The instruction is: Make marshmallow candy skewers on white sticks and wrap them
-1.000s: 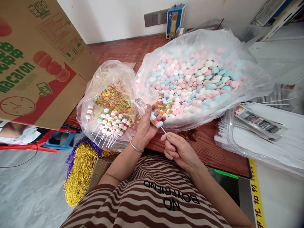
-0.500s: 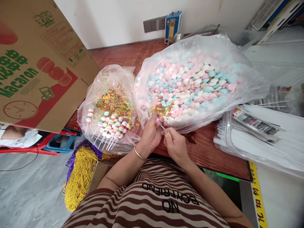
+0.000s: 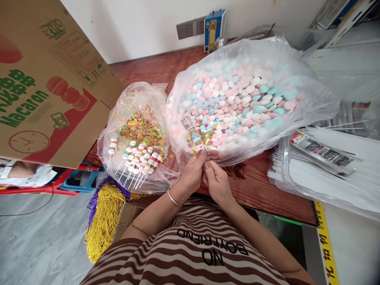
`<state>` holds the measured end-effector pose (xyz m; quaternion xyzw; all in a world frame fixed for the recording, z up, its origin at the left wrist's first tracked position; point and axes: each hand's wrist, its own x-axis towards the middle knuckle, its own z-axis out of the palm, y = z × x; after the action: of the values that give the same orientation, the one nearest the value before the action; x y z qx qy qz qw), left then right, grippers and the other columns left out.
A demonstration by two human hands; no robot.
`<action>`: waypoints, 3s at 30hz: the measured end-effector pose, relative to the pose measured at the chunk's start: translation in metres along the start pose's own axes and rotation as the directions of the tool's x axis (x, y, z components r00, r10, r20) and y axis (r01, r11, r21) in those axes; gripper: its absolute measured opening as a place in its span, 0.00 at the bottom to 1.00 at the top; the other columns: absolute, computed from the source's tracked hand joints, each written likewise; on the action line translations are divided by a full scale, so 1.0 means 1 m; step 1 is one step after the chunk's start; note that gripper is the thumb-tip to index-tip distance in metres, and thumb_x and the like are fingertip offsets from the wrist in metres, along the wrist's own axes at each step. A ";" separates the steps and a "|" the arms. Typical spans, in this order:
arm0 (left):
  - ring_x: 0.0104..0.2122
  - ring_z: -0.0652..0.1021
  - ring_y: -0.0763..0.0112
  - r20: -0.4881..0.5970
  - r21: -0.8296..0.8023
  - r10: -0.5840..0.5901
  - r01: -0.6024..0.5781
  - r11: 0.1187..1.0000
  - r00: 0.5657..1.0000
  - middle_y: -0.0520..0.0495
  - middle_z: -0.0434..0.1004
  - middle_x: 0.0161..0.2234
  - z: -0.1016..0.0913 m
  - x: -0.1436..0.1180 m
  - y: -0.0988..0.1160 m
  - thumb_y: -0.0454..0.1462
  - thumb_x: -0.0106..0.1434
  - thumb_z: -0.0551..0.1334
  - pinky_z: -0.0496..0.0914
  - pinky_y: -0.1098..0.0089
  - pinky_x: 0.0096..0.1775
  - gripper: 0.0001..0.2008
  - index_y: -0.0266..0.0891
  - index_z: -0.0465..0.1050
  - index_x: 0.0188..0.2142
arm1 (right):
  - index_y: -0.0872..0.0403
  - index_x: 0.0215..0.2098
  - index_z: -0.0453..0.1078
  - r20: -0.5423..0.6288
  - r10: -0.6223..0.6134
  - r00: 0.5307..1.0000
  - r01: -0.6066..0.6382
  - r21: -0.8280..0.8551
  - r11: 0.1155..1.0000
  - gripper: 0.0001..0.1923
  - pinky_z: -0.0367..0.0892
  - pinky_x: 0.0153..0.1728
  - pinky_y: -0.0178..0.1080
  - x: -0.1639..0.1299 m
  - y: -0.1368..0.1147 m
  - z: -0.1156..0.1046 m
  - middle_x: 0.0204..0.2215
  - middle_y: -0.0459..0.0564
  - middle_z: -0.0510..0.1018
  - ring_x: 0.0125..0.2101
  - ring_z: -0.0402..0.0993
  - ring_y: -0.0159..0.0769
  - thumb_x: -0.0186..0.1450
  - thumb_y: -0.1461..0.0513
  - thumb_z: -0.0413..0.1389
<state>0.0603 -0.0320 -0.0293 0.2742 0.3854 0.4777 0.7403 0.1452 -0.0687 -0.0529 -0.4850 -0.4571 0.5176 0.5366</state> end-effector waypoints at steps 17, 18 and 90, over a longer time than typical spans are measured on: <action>0.36 0.77 0.71 -0.051 0.566 0.407 -0.309 0.764 0.912 0.50 0.78 0.34 -0.022 -0.028 0.018 0.50 0.59 0.72 0.72 0.70 0.42 0.17 0.40 0.75 0.37 | 0.50 0.32 0.64 -0.064 -0.197 0.978 0.178 -0.222 0.959 0.16 0.55 0.24 0.33 -0.009 0.003 -0.009 0.18 0.38 0.62 0.19 0.57 0.29 0.75 0.53 0.47; 0.33 0.76 0.72 -0.043 0.564 0.391 -0.301 0.769 0.919 0.51 0.76 0.31 -0.021 -0.027 0.020 0.49 0.60 0.71 0.71 0.71 0.40 0.17 0.39 0.74 0.34 | 0.50 0.31 0.64 -0.061 -0.207 0.976 0.187 -0.246 0.951 0.16 0.55 0.24 0.34 -0.010 0.003 -0.009 0.19 0.38 0.62 0.20 0.58 0.30 0.75 0.53 0.47; 0.34 0.77 0.68 0.031 0.624 0.145 -0.132 0.770 0.989 0.50 0.79 0.30 -0.097 -0.027 0.004 0.50 0.63 0.68 0.71 0.68 0.42 0.15 0.40 0.77 0.33 | 0.52 0.41 0.77 -0.353 -0.297 0.887 -0.087 -0.760 0.644 0.13 0.69 0.40 0.41 -0.027 0.061 -0.104 0.41 0.54 0.80 0.42 0.77 0.41 0.73 0.59 0.50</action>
<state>-0.0293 -0.0515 -0.0719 0.5269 0.5074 0.3789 0.5669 0.2401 -0.1007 -0.1247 -0.7409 -0.5230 0.1193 0.4040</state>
